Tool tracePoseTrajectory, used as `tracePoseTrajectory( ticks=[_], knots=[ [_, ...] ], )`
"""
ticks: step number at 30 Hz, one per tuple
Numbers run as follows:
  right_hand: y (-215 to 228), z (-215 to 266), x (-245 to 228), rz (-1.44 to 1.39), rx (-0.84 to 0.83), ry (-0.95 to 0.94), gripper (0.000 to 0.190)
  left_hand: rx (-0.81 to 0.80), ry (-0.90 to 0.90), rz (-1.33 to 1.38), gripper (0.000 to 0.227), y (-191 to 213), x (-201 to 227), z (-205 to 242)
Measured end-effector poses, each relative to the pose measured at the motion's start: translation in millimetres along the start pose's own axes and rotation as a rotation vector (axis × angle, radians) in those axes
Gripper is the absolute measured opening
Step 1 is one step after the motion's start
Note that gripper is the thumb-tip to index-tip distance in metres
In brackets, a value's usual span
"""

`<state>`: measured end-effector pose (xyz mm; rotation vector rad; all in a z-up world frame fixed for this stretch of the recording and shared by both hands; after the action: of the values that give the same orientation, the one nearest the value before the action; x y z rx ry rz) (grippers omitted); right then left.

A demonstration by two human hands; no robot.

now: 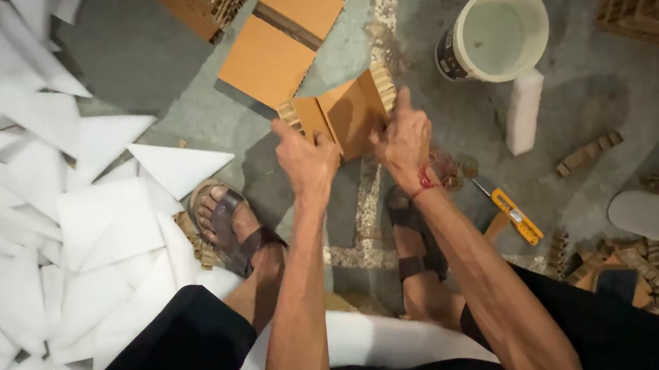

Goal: The person sits on the floor and assembles small cardboard boxes. They apply glue to the edges of flat cardboard pieces using a white foam applicator, fold the pieces into a box shape, and secure the structure with rubber bands. The process is repeated for multiple units.

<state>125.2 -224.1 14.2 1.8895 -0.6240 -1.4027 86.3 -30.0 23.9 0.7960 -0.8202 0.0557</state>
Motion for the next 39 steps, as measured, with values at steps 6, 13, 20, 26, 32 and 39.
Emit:
tracePoseTrajectory(
  ticks=[6, 13, 20, 26, 32, 39],
  knots=[
    [-2, 4, 0, 0.055, 0.033, -0.068, 0.059, -0.001, -0.078, -0.133, 0.050, -30, 9, 6],
    [-3, 2, 0, 0.078, 0.042, -0.054, 0.063, -0.071, -0.152, -0.129, 0.054, -37, 7, 4],
    [5, 35, 0, 0.080, 0.030, -0.339, 0.055, -0.223, -0.303, -0.196, 0.081, -26, 27, 10],
    [-2, 40, -1, 0.108, 0.032, -0.430, 0.071, -0.233, -0.239, -0.337, 0.092, -36, 29, 6],
    [-2, 42, -4, 0.086, 0.055, -0.426, 0.080, -0.190, -0.262, -0.347, 0.085, -35, 32, 12],
    [1, 43, -5, 0.039, 0.061, -0.403, 0.079, -0.213, -0.259, -0.323, 0.088, -39, 26, 7]
  ],
)
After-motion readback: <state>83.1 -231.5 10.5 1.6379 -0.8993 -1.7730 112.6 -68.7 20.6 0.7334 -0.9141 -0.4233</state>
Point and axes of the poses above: each hand's wrist, its own z-axis away from the middle knuckle, its own y-axis out of the back of the hand, x = y × z, the point moved 6 cm from there along -z, towards the middle knuckle, and after that the axes turned 12 degrees about y, right-handed, at the moved point
